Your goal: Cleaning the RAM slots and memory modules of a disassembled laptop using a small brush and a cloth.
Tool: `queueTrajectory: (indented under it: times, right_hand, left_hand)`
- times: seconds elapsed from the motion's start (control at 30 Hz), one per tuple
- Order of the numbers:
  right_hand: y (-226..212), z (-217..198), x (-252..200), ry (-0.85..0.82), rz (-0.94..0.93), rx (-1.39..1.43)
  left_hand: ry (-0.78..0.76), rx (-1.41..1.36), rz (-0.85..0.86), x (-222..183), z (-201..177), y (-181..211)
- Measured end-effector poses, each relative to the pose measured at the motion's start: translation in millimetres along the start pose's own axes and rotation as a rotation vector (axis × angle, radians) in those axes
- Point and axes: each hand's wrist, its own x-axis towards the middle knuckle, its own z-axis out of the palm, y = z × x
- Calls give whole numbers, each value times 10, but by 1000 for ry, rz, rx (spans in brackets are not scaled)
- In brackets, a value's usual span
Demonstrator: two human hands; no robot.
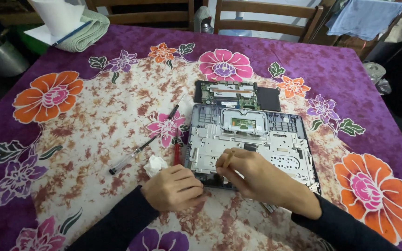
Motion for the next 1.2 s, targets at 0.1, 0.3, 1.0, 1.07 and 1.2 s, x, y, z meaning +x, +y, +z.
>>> queueTrajectory:
  times: [0.1, 0.3, 1.0, 1.07, 1.2]
  right_hand:
    - [-21, 33, 33, 17, -32, 11]
    - [-7, 58, 90, 15, -44, 56]
    - [74, -344, -308, -23, 57, -38]
    - [80, -370, -346, -13, 53, -48]
    - [151, -391, -426, -16, 91, -74]
  left_hand:
    - [5, 38, 11, 25, -13, 14]
    - [-19, 66, 36, -49, 15, -2]
    - [-2, 109, 3, -12, 26, 17]
    - [4, 102, 1, -1, 23, 17]
    - [-18, 132, -20, -100, 98, -14]
